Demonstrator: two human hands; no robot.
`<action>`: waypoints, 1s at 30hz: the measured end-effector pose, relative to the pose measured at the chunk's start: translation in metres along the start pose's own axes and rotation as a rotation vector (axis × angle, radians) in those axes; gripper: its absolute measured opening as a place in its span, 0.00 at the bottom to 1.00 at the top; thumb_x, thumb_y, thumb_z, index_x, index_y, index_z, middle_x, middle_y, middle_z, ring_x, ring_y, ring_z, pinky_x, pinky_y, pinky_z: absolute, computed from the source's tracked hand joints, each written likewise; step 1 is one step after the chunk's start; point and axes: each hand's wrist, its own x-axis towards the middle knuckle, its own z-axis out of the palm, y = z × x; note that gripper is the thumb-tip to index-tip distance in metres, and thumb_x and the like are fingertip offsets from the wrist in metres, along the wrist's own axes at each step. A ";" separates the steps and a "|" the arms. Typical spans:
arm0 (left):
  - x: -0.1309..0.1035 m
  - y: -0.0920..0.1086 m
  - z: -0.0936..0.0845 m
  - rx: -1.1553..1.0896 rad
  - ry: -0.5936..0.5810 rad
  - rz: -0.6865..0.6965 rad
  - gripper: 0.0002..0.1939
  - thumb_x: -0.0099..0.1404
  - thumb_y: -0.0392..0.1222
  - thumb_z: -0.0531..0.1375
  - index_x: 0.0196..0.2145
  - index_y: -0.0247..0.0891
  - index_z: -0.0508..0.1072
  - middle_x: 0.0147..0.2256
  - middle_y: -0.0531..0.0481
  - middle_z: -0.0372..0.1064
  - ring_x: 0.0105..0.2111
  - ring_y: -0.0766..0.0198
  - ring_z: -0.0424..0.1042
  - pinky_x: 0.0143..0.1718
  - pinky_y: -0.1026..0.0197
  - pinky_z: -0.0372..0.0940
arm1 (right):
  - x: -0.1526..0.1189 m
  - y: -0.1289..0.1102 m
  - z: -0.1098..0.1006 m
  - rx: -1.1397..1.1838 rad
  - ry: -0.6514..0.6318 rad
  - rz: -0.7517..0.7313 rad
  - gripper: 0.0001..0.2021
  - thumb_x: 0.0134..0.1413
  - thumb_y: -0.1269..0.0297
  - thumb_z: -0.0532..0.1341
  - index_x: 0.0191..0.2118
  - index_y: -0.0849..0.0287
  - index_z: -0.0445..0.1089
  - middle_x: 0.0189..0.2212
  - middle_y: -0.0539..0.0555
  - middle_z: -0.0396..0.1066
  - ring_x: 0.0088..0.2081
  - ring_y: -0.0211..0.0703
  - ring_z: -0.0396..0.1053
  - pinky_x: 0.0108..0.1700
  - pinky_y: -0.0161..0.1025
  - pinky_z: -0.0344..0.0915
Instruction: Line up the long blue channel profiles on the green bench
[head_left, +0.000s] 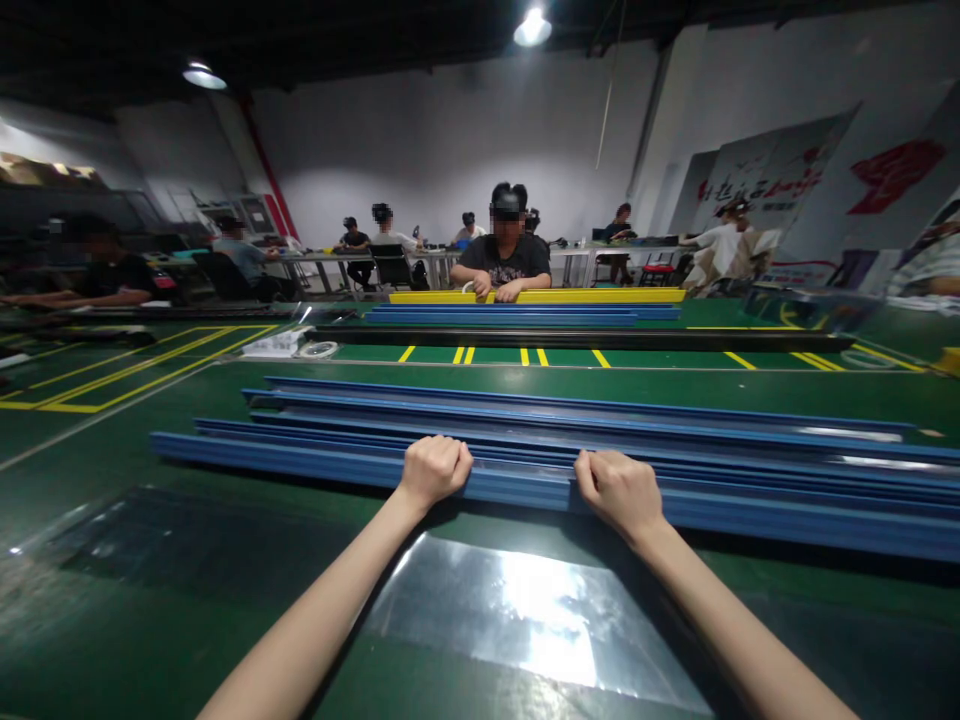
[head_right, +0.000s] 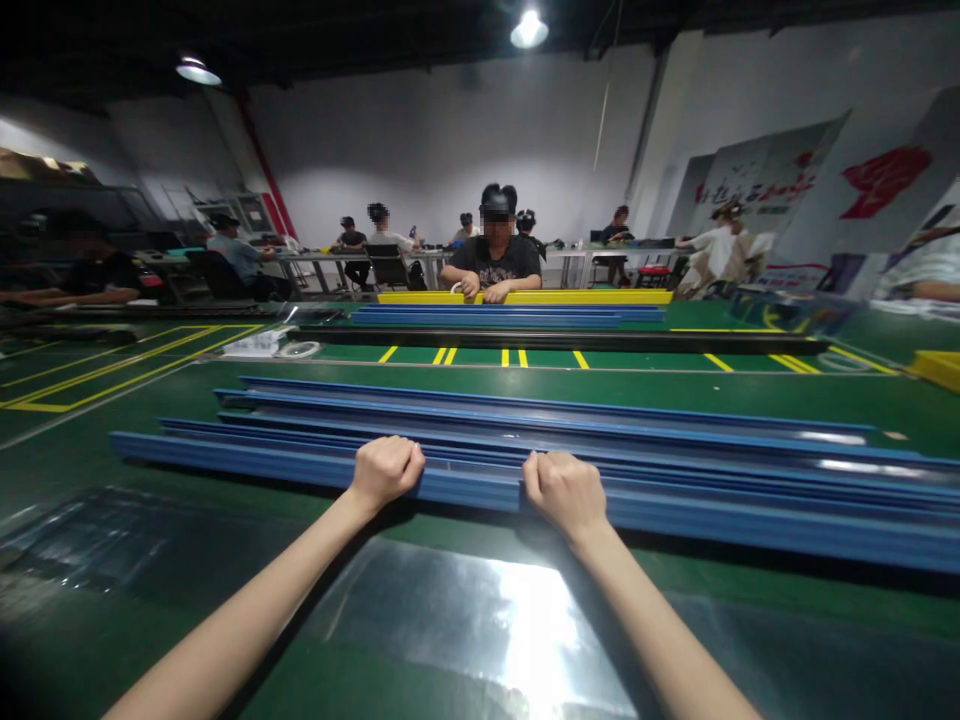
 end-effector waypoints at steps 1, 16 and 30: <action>-0.002 0.000 0.001 -0.002 0.000 0.007 0.19 0.58 0.33 0.50 0.11 0.37 0.58 0.11 0.53 0.56 0.14 0.69 0.56 0.20 0.62 0.46 | -0.003 -0.001 0.002 0.011 0.009 -0.010 0.19 0.51 0.68 0.50 0.12 0.60 0.61 0.11 0.50 0.61 0.15 0.32 0.56 0.21 0.34 0.43; -0.016 -0.002 0.005 -0.036 -0.144 -0.023 0.18 0.59 0.34 0.48 0.12 0.37 0.60 0.13 0.52 0.58 0.16 0.68 0.57 0.20 0.62 0.47 | -0.016 -0.006 0.012 0.065 -0.047 -0.028 0.19 0.53 0.69 0.49 0.14 0.60 0.61 0.12 0.49 0.60 0.17 0.32 0.56 0.23 0.34 0.43; 0.015 0.016 0.000 -0.177 -0.417 -0.039 0.12 0.61 0.40 0.48 0.25 0.35 0.67 0.25 0.47 0.66 0.30 0.61 0.63 0.31 0.61 0.56 | -0.023 -0.005 0.005 0.079 -0.135 -0.042 0.15 0.54 0.68 0.49 0.18 0.59 0.62 0.17 0.50 0.62 0.24 0.36 0.57 0.30 0.35 0.48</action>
